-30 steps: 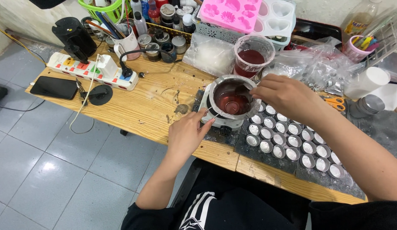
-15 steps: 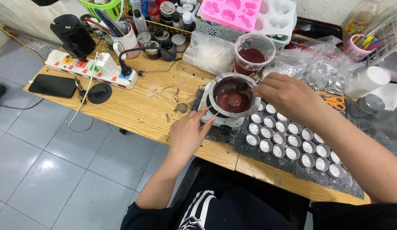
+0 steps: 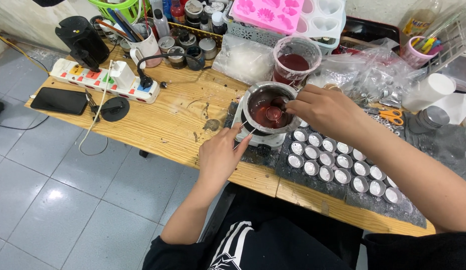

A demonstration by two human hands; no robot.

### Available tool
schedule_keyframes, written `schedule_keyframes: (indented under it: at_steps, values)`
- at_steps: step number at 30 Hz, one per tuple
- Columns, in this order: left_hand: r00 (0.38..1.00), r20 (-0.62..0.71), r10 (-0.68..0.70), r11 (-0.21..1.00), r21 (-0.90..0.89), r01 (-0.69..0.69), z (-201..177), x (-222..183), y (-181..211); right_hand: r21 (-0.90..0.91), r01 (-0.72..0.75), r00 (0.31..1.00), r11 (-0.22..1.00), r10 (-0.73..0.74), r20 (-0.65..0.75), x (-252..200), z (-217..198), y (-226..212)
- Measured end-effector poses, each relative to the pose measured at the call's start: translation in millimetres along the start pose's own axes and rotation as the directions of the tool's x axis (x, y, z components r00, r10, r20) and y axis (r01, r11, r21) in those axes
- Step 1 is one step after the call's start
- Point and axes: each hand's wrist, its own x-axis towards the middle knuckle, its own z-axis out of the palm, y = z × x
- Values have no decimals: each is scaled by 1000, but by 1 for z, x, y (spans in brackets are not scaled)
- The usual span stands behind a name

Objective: The person is stirring and melting wax in a small pot on a hot plate, eventually pouring it into a cup.

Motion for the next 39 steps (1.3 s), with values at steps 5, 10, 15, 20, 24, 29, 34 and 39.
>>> schedule_keyframes:
  at_steps: [5,10,15,20,24,29,34,39]
  values:
    - [1000,3,15,1000,-23,-15,6,0,-7,238,-189,975,953,212,-73,-3,35,15]
    - [998,68,6,999,-43,-3,-5,9,-10,214,-195,964,957,227,-136,-19,14,22]
    - [997,58,50,998,-37,-48,-5,8,-13,208,-231,941,950,273,-202,-52,-9,17]
    - [997,21,72,997,11,-72,2,5,-13,125,-80,959,989,110,-261,-60,-1,4]
    - [997,73,16,1000,9,-16,-4,4,-5,178,-67,980,982,98,-172,-58,10,-9]
    - [998,24,53,999,1,-54,-3,2,-11,244,-169,940,955,230,-250,-57,2,-17]
    - [998,29,51,999,15,-51,-2,2,-14,318,-256,837,913,373,-401,-73,5,-11]
    - [998,41,52,998,32,-53,0,2,-14,397,-375,714,838,534,-452,-99,32,-4]
